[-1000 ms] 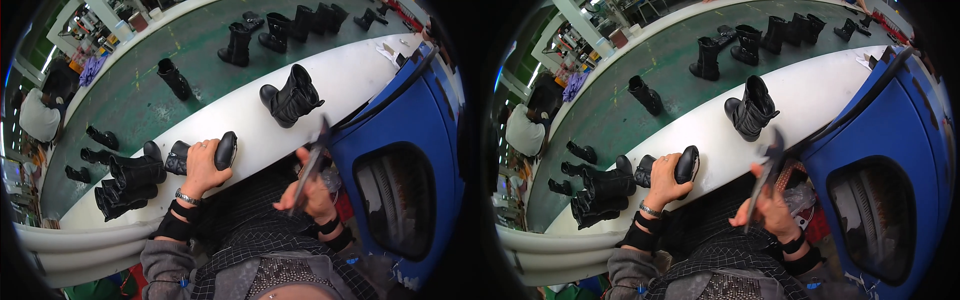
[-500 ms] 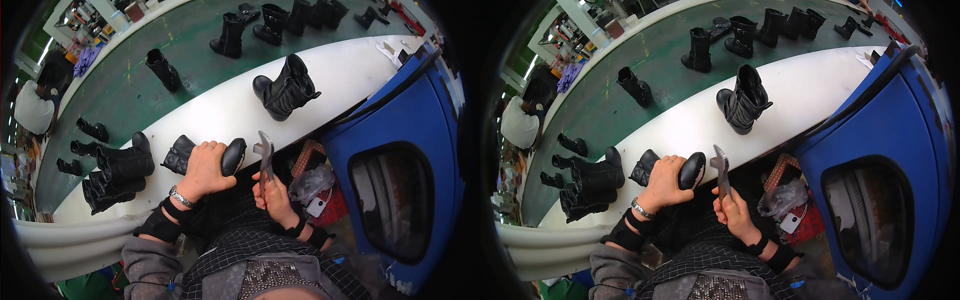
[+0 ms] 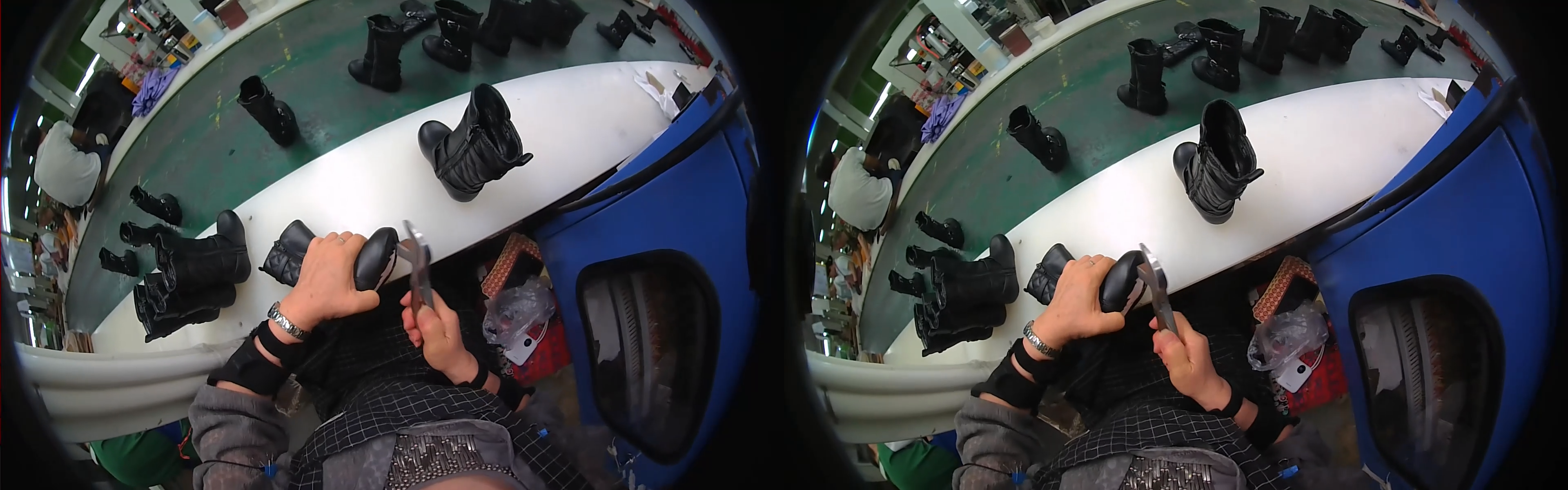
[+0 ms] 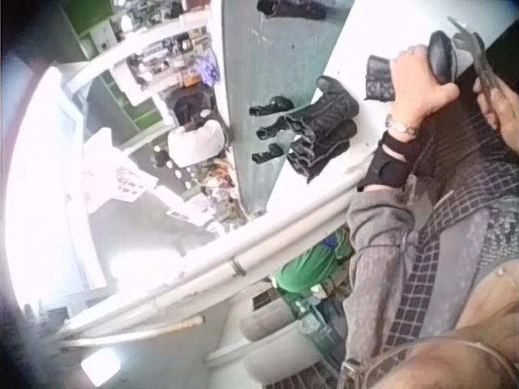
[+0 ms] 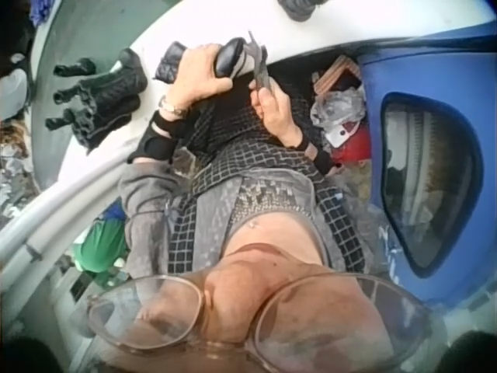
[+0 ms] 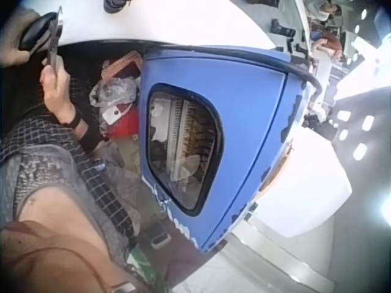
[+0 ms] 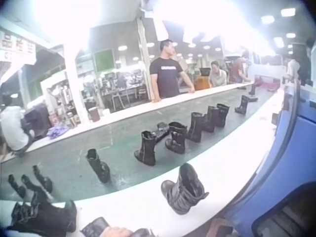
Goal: The recorder is inspecting and matching pairs of black leather boots on a factory conveyor belt.
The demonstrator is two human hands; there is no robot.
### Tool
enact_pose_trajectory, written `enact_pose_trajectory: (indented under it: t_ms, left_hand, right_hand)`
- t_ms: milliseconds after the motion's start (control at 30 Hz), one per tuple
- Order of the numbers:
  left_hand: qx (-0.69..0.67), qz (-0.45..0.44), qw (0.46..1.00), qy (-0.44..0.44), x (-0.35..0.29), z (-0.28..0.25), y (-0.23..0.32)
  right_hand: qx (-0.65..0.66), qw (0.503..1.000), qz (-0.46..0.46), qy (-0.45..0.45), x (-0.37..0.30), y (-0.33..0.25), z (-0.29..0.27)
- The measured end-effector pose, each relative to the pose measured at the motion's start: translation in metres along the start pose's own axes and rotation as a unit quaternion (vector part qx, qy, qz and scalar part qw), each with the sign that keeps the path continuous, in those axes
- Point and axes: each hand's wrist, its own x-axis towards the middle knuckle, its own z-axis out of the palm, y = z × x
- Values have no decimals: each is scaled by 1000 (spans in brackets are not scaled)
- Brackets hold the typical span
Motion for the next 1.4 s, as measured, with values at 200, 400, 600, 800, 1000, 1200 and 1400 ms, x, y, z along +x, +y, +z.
enact_pose_trajectory:
  t_ms: [200,400,600,800,1000,1200,1400]
  left_hand:
    - [-8,-1,1000,1,0,2,-1]
    - [-12,-2,1000,2,0,-1,-1]
    - [-13,2,1000,16,0,2,-3]
    - [-17,-25,999,-16,2,-3,-3]
    - [-17,-15,1000,11,-3,0,-3]
    - [-28,-31,999,5,1,-1,-6]
    - [-16,-22,999,19,-4,0,-6]
  right_hand:
    - [-88,995,37,6,2,9,12]
    - [-24,993,107,-32,3,-11,3]
    - [87,982,-155,56,-1,-13,9]
    - [-58,994,89,-39,10,-3,5]
    - [52,998,41,16,4,-20,-4]
    - [-22,999,44,-13,11,1,8]
    - [30,971,220,-89,6,-2,-18]
